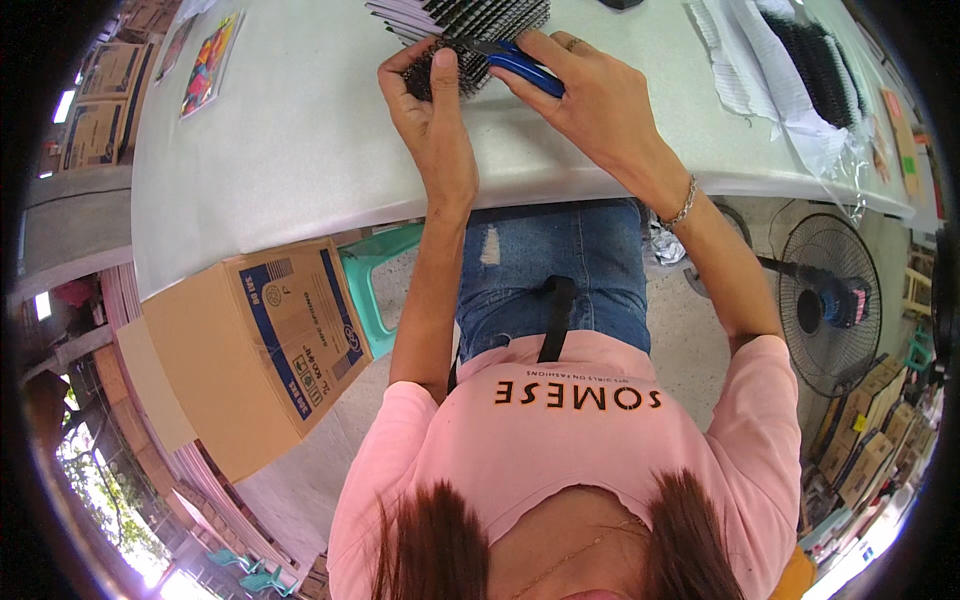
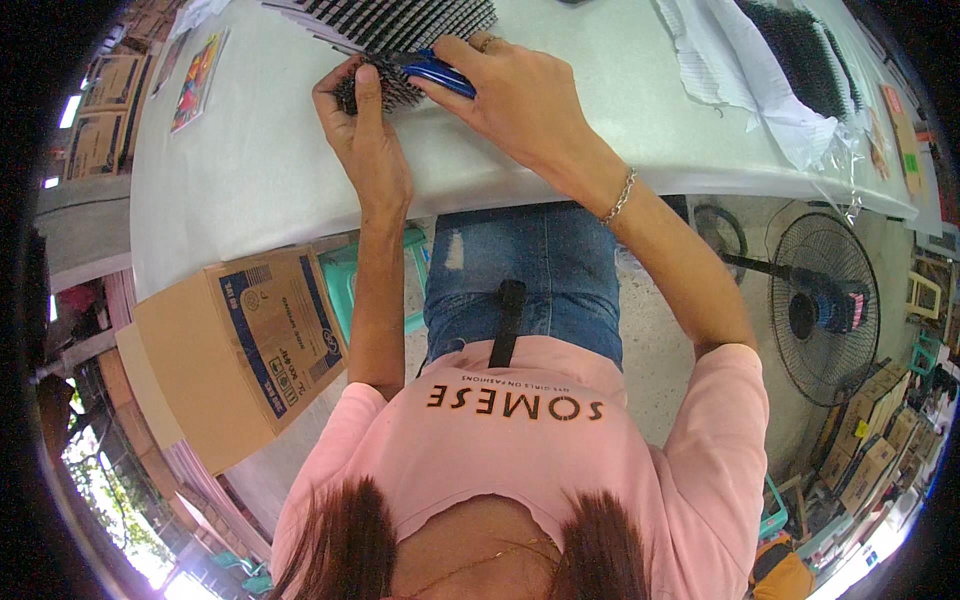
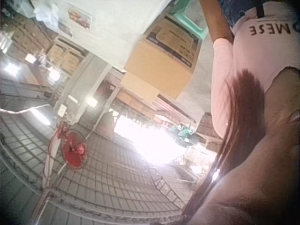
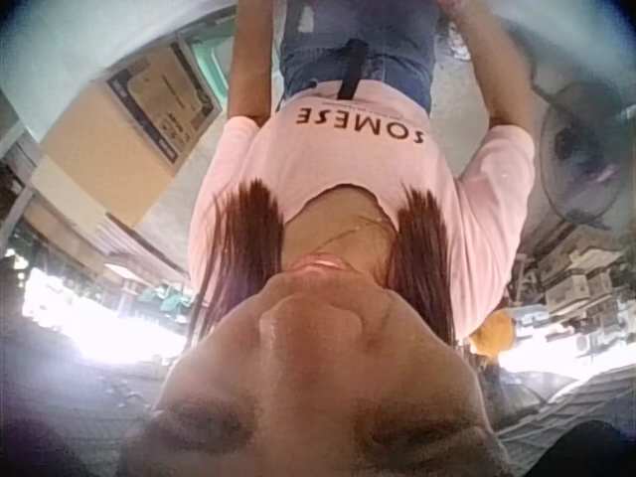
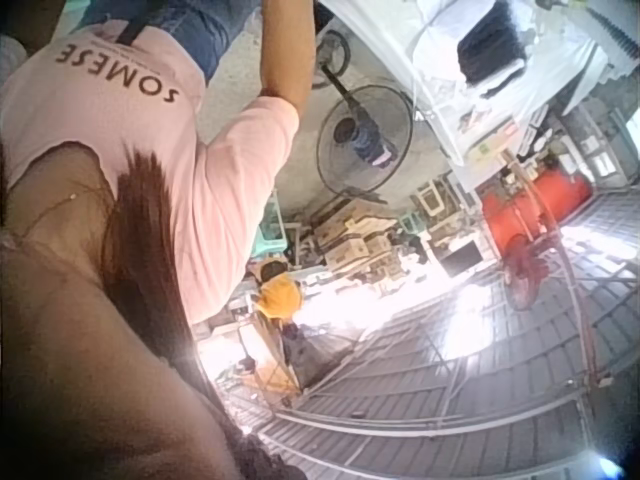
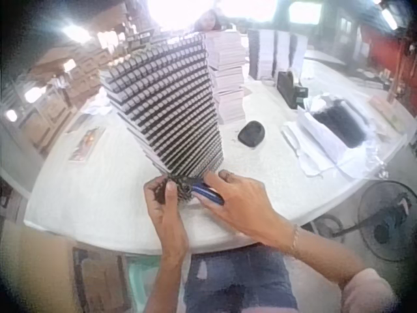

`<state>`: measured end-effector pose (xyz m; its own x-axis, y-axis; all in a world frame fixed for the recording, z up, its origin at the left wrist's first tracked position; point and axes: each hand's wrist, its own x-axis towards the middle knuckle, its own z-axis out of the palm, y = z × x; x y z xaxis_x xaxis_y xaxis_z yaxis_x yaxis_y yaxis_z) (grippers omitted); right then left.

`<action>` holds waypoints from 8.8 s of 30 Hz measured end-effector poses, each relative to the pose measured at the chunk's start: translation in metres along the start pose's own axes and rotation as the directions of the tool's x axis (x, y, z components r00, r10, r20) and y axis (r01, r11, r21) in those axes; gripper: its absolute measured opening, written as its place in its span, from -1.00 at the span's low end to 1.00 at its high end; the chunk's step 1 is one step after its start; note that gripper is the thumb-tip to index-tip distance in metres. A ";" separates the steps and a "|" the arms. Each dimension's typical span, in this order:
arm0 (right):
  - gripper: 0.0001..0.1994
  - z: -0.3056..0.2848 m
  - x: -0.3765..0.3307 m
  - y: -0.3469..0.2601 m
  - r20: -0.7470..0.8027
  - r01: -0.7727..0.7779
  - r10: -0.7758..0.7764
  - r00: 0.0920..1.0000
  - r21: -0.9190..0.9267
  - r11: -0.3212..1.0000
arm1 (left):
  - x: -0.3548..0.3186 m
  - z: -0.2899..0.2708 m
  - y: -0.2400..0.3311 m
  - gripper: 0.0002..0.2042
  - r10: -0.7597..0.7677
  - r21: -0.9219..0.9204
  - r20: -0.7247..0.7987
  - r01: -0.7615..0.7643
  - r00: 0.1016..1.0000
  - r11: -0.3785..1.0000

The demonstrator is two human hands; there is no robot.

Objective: The person uses pliers to trim the spiral binding of stacked notebooks at a workbench. They repeatedly reposition the stack and cut the wire coils, then place the trimmed notebooks aside.

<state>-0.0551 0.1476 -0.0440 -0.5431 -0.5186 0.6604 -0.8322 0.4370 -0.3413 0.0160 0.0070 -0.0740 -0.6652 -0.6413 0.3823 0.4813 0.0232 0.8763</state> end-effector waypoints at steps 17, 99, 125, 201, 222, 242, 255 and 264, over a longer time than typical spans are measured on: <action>-0.49 -0.006 -0.005 0.002 0.060 0.018 -0.009 0.998 -0.150 0.988 | -0.006 0.000 -0.005 -0.65 -0.008 -0.035 -0.007 0.007 1.000 0.999; -0.61 0.000 -0.018 0.001 0.114 -0.109 0.112 0.987 -0.033 0.993 | -0.007 -0.011 -0.022 -0.70 -0.112 -0.209 -0.081 0.093 0.990 0.973; -0.56 0.007 -0.031 0.010 0.106 -0.054 0.064 0.992 -0.092 0.994 | -0.010 -0.016 -0.026 -0.69 -0.133 -0.232 -0.111 0.104 0.985 0.967; -0.49 0.025 -0.041 0.021 0.108 0.004 0.018 0.994 -0.196 0.981 | -0.015 -0.025 -0.012 -0.58 0.111 0.712 0.100 -0.149 0.989 0.686; -0.60 0.030 -0.039 0.018 0.107 -0.029 0.040 0.994 -0.099 0.995 | -0.016 -0.026 -0.017 -0.70 0.156 0.757 0.129 -0.199 0.979 0.623; -0.62 0.030 -0.040 0.015 0.119 0.016 0.003 0.993 -0.164 0.986 | -0.020 -0.021 -0.019 -0.72 0.161 0.805 0.151 -0.216 0.975 0.553; -0.60 0.025 -0.046 0.019 0.092 0.032 -0.011 0.996 -0.233 0.972 | -0.017 -0.024 -0.023 -0.75 0.224 0.800 0.148 -0.250 0.963 0.546; -0.53 0.026 -0.043 0.018 0.141 0.041 -0.003 0.990 -0.265 0.963 | -0.021 -0.023 -0.026 -0.71 0.220 0.828 0.177 -0.266 0.959 0.494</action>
<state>-0.0493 0.1583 -0.0958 -0.5507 -0.6187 0.5603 -0.7945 0.5943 -0.1246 0.0308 0.0028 -0.1112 -0.6333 -0.4745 0.6114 -0.0578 0.8168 0.5740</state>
